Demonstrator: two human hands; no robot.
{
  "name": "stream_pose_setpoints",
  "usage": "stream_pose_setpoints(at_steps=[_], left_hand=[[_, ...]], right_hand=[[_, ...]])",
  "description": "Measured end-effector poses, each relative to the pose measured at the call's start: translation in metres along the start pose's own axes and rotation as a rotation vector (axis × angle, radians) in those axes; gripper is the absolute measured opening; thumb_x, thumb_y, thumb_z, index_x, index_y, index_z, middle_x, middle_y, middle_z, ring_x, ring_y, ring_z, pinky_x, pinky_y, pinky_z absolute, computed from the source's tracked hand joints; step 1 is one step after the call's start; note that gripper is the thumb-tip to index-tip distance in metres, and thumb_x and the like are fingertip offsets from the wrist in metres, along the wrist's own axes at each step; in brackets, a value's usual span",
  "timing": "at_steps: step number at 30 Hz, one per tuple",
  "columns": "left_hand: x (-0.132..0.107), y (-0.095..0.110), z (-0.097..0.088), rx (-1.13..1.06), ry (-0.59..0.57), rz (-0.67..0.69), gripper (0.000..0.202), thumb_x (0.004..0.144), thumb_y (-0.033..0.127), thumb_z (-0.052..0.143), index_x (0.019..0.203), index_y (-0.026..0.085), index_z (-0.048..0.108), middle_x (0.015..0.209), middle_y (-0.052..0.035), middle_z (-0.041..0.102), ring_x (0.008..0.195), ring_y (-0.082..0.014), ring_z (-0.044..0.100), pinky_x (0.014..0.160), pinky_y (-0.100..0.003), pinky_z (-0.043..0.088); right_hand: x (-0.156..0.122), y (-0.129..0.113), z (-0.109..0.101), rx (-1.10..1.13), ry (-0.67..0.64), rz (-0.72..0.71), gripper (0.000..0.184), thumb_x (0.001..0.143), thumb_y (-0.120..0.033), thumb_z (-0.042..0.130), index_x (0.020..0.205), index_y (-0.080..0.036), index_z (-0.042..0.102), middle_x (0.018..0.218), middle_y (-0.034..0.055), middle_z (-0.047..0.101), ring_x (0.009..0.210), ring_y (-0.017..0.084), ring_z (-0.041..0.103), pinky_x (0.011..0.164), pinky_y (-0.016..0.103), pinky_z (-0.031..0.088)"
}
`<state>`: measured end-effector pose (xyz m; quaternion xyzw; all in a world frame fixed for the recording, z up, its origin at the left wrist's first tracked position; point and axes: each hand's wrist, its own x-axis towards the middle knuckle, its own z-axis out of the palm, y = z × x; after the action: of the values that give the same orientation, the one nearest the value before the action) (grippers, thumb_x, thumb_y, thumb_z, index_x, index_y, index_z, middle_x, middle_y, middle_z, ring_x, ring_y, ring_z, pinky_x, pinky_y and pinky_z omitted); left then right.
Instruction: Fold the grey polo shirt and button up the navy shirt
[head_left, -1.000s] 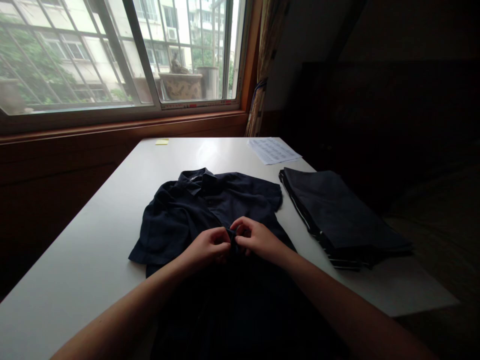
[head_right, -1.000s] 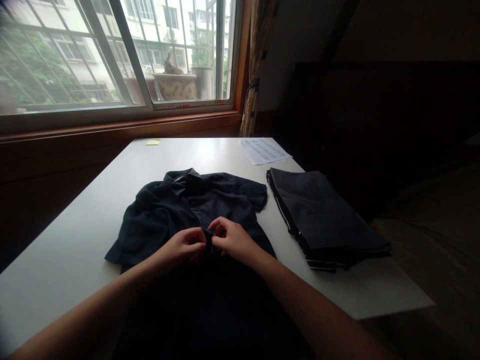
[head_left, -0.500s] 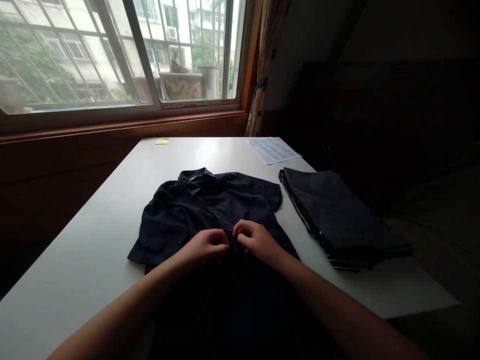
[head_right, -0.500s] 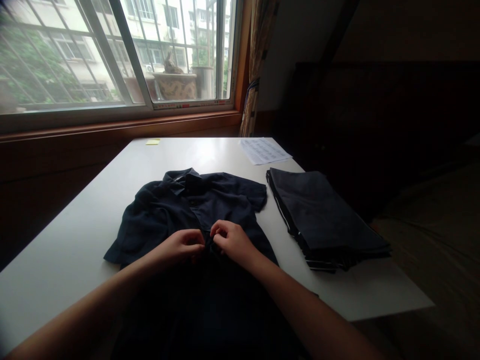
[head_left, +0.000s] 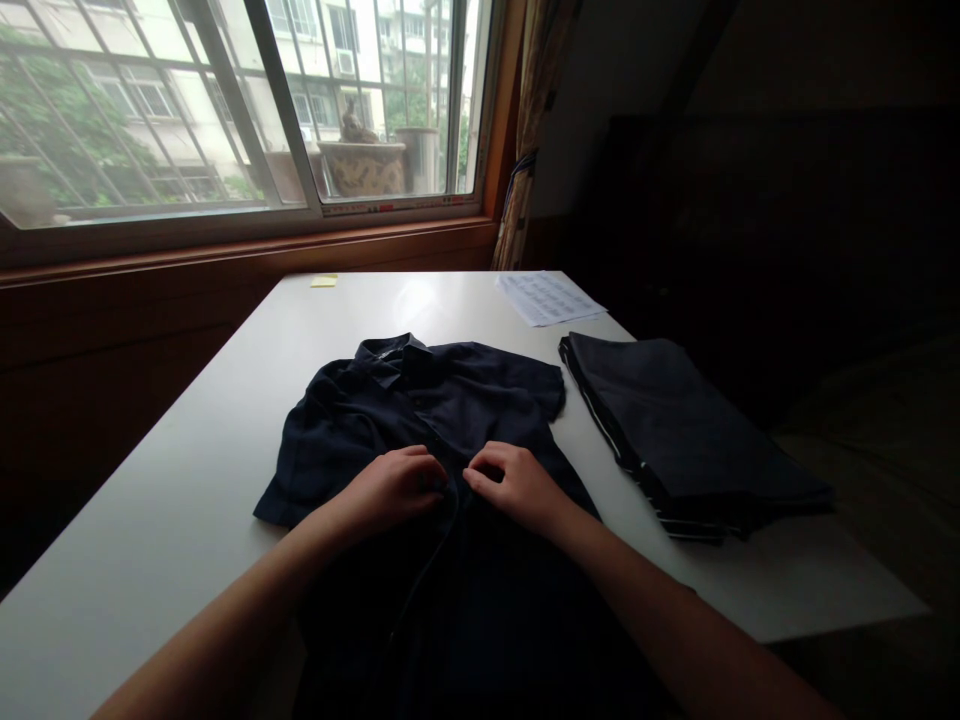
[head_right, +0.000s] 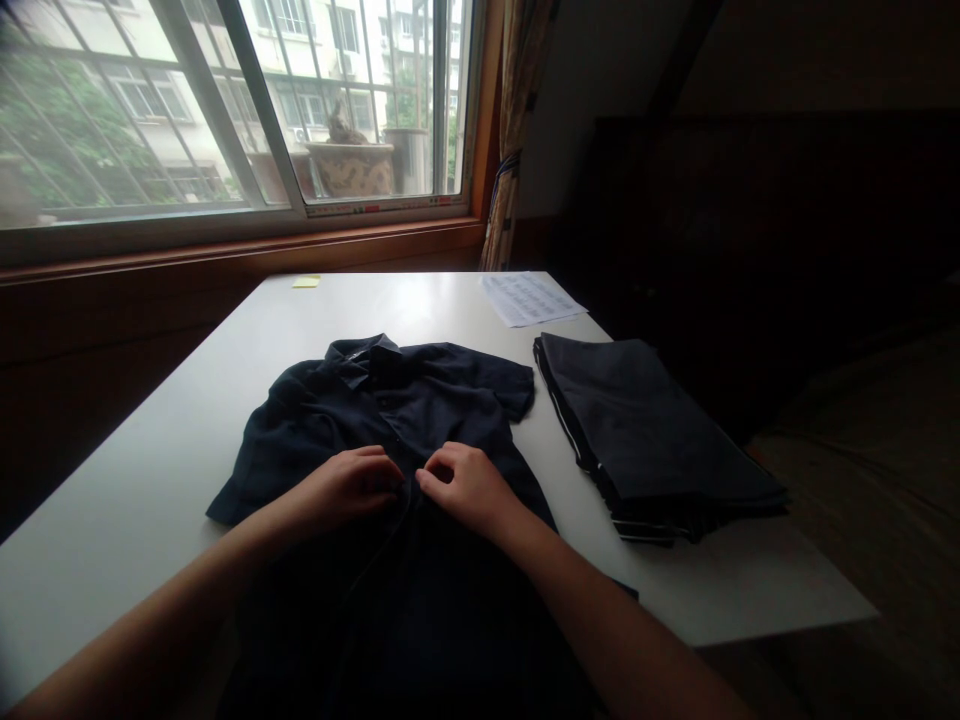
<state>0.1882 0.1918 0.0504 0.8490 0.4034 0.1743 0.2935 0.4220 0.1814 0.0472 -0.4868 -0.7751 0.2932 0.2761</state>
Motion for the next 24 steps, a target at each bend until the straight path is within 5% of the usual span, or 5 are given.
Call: stream_pose_setpoints(at_steps=[4,10,24], left_hand=[[0.001,-0.001,0.011,0.085,0.031,-0.015,0.013,0.082,0.023,0.066,0.094,0.024,0.071,0.092,-0.0003,0.064,0.076,-0.0130,0.062,0.066,-0.021,0.045],[0.003,0.002,0.012,0.168,0.043,0.004,0.016,0.083,0.018,0.065,0.096,0.025,0.072,0.095,0.0006,0.065,0.074,-0.0118,0.064,0.066,-0.021,0.046],[0.002,0.001,0.015,0.291,0.235,0.253,0.016,0.094,0.025,0.056,0.101,0.023,0.070,0.090,-0.0024,0.065,0.078,-0.0129,0.063,0.068,-0.023,0.049]], right_hand=[[-0.004,-0.002,0.003,-0.036,-0.015,0.022,0.019,0.079,-0.038,0.072,0.078,-0.019,0.070,0.081,0.0018,0.063,0.070,0.015,0.060,0.062,0.026,0.044],[-0.003,0.002,0.006,-0.038,-0.015,0.038,0.005,0.078,-0.020,0.066,0.078,-0.019,0.071,0.078,0.0005,0.062,0.069,0.013,0.059,0.063,0.025,0.043],[-0.002,0.013,-0.010,0.418,-0.126,0.094,0.014,0.086,-0.031,0.060,0.090,-0.019,0.065,0.086,0.0003,0.059,0.076,0.015,0.055,0.068,0.025,0.044]])
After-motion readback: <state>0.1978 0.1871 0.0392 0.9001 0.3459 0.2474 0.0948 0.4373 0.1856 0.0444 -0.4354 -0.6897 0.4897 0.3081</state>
